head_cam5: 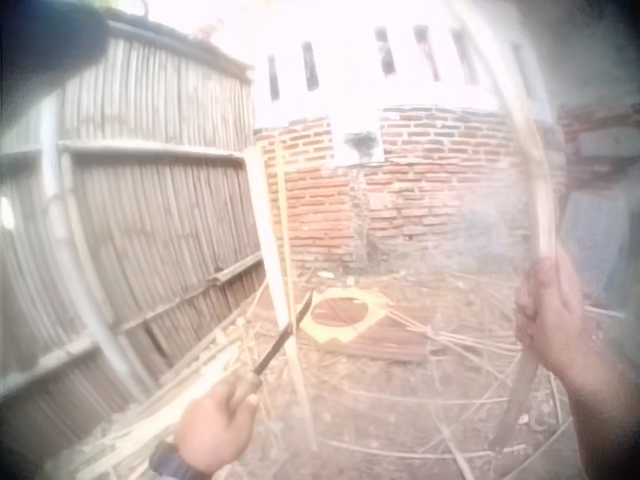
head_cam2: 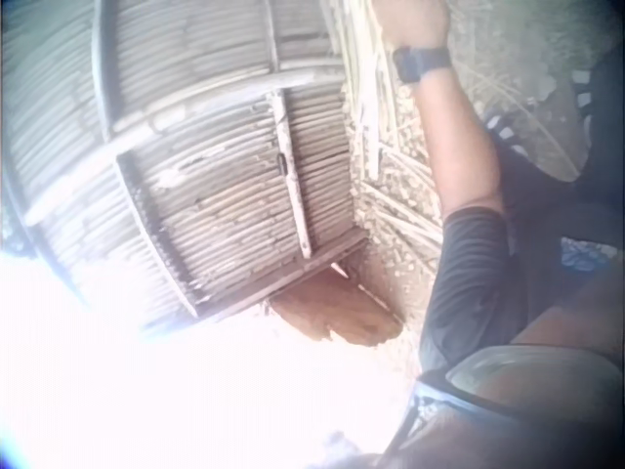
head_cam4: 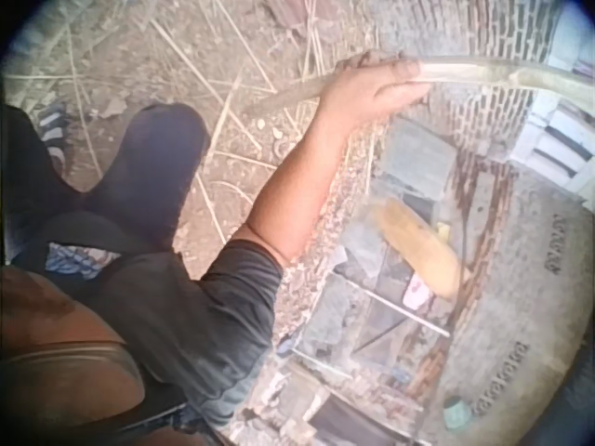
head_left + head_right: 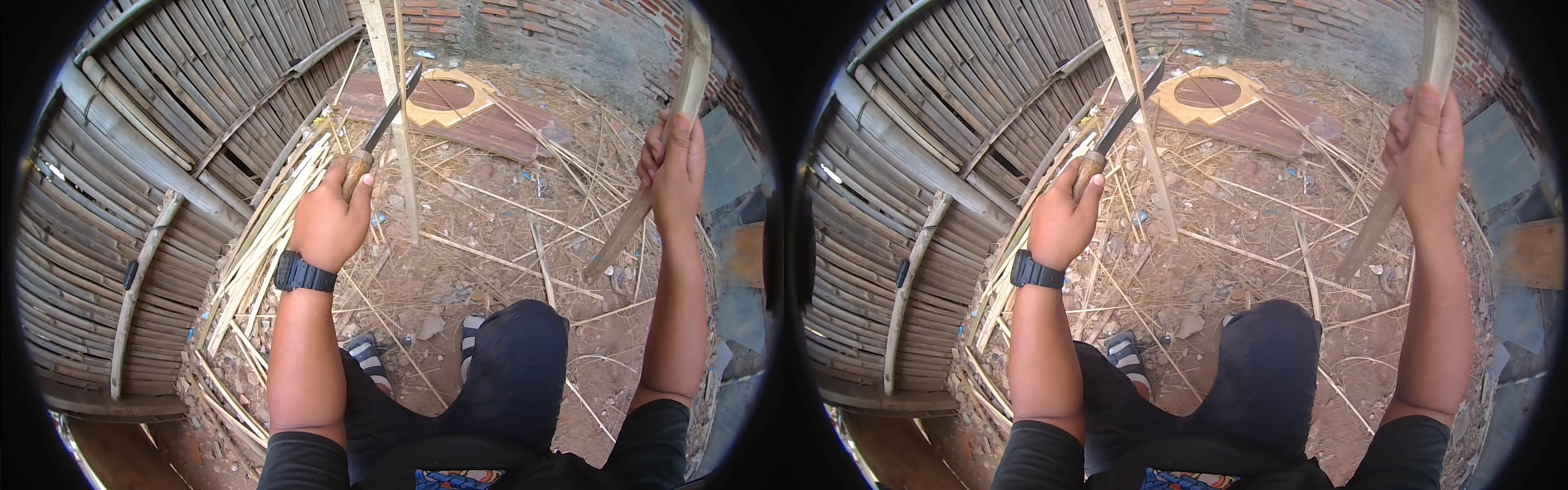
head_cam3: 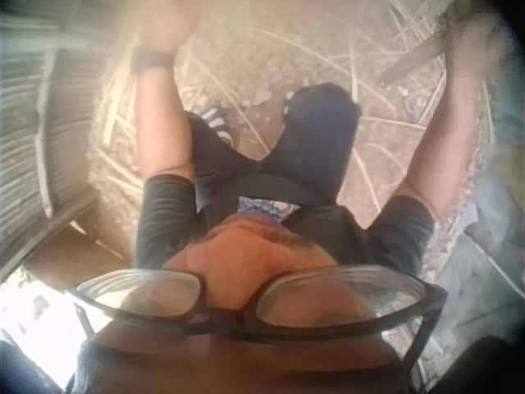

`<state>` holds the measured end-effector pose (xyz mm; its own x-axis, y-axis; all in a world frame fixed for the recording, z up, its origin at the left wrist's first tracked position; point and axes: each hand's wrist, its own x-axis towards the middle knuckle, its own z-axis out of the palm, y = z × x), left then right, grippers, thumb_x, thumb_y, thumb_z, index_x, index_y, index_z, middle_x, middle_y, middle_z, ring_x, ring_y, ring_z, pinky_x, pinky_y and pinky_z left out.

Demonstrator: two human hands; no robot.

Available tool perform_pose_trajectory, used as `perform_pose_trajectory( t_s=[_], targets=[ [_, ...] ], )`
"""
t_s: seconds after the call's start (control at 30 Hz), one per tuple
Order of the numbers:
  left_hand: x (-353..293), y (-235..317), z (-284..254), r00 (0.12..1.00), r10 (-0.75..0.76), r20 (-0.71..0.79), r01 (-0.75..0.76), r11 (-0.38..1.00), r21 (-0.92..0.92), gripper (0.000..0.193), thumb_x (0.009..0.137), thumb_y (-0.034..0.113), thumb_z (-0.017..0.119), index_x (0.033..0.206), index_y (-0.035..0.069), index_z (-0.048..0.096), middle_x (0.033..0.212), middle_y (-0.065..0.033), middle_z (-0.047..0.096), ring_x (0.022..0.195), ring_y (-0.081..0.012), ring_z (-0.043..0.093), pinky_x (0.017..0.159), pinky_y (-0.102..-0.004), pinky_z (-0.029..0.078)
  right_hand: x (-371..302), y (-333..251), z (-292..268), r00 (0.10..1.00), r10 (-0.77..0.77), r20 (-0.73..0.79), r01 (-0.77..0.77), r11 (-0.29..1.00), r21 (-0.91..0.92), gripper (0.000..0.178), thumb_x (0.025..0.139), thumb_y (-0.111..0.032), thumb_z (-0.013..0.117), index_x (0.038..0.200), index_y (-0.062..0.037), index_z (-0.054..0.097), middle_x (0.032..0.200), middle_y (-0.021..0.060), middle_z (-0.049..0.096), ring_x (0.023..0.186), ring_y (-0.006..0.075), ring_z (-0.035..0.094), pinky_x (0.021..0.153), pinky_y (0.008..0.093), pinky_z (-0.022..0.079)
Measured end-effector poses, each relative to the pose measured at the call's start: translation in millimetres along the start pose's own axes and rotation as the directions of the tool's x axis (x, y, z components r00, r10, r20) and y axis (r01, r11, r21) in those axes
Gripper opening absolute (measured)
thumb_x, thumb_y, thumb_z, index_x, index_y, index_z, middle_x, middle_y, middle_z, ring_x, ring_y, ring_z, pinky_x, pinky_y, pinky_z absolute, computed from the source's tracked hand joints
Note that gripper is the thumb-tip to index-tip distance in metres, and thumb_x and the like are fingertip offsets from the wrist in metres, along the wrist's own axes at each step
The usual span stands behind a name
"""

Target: The person holds a long bamboo strip and uses a large knife to split it lengthwise into thinner strips. They repeatedly position the knife and push it along the bamboo to separate the material, then set the resulting strips aside on the ground.

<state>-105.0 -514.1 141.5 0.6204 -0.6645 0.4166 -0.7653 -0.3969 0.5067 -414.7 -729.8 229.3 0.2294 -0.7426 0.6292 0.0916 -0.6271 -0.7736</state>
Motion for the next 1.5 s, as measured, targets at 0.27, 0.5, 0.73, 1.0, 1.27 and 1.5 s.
perform_pose_trajectory(
  t_s=[0.27,0.5,0.73,1.0,1.27,1.5],
  targets=[
    [-2,-13,14,0.991,-0.054,0.118,0.055,0.998,-0.004,0.053,0.096,0.039,0.060,0.134,0.001,0.060,0.082,-0.0271,0.071,0.084,-0.0436,0.071,0.079,-0.0486,0.056,-92,97,14,0.715,0.487,0.501,0.118,0.622,-0.774,0.030,0.108,-0.030,0.046,0.105,0.0002,0.047,0.075,0.0275,0.063,0.067,0.0473,0.061,0.062,0.0532,0.047],
    [-6,-27,25,0.992,-0.086,0.089,0.091,0.995,-0.048,0.055,0.097,0.042,0.060,0.137,0.003,0.059,0.095,-0.0290,0.071,0.093,-0.0433,0.070,0.085,-0.0461,0.055,-62,93,4,0.735,0.370,0.568,0.129,0.746,-0.653,0.036,0.109,-0.035,0.044,0.099,-0.0010,0.050,0.071,0.0146,0.059,0.061,0.0330,0.058,0.061,0.0457,0.046],
    [-7,-37,28,0.997,-0.057,0.045,0.058,0.998,-0.022,0.055,0.096,0.040,0.060,0.135,0.000,0.058,0.083,-0.0278,0.071,0.084,-0.0437,0.071,0.078,-0.0485,0.057,-8,3,14,0.956,0.229,0.183,-0.194,0.963,-0.187,0.036,0.110,-0.041,0.041,0.108,-0.0074,0.053,0.068,-0.0057,0.042,0.052,0.0034,0.037,0.046,0.0197,0.031],
    [-4,-31,31,0.989,-0.073,0.127,0.077,0.997,-0.028,0.055,0.097,0.040,0.058,0.137,0.003,0.058,0.091,-0.0281,0.071,0.089,-0.0439,0.070,0.082,-0.0483,0.056,-76,114,23,0.829,0.345,0.441,0.071,0.716,-0.694,0.033,0.110,-0.036,0.042,0.106,-0.0039,0.048,0.071,0.0136,0.059,0.059,0.0280,0.058,0.055,0.0422,0.046],
    [-13,-58,61,0.945,-0.215,0.245,0.212,0.977,0.035,0.059,0.096,0.048,0.058,0.140,0.008,0.057,0.101,-0.0303,0.071,0.099,-0.0450,0.069,0.089,-0.0486,0.054,-107,153,20,0.639,0.525,0.563,0.058,0.697,-0.715,0.032,0.108,-0.032,0.045,0.102,-0.0011,0.050,0.078,0.0239,0.063,0.072,0.0432,0.063,0.066,0.0519,0.047],
    [-13,-62,69,0.962,-0.171,0.214,0.161,0.985,0.061,0.057,0.097,0.041,0.058,0.138,0.002,0.056,0.088,-0.0292,0.071,0.089,-0.0451,0.070,0.083,-0.0498,0.055,-43,100,12,0.866,0.370,0.337,-0.218,0.884,-0.413,0.033,0.110,-0.036,0.042,0.102,-0.0065,0.053,0.067,-0.0016,0.047,0.056,0.0094,0.046,0.049,0.0286,0.038]
  ],
)
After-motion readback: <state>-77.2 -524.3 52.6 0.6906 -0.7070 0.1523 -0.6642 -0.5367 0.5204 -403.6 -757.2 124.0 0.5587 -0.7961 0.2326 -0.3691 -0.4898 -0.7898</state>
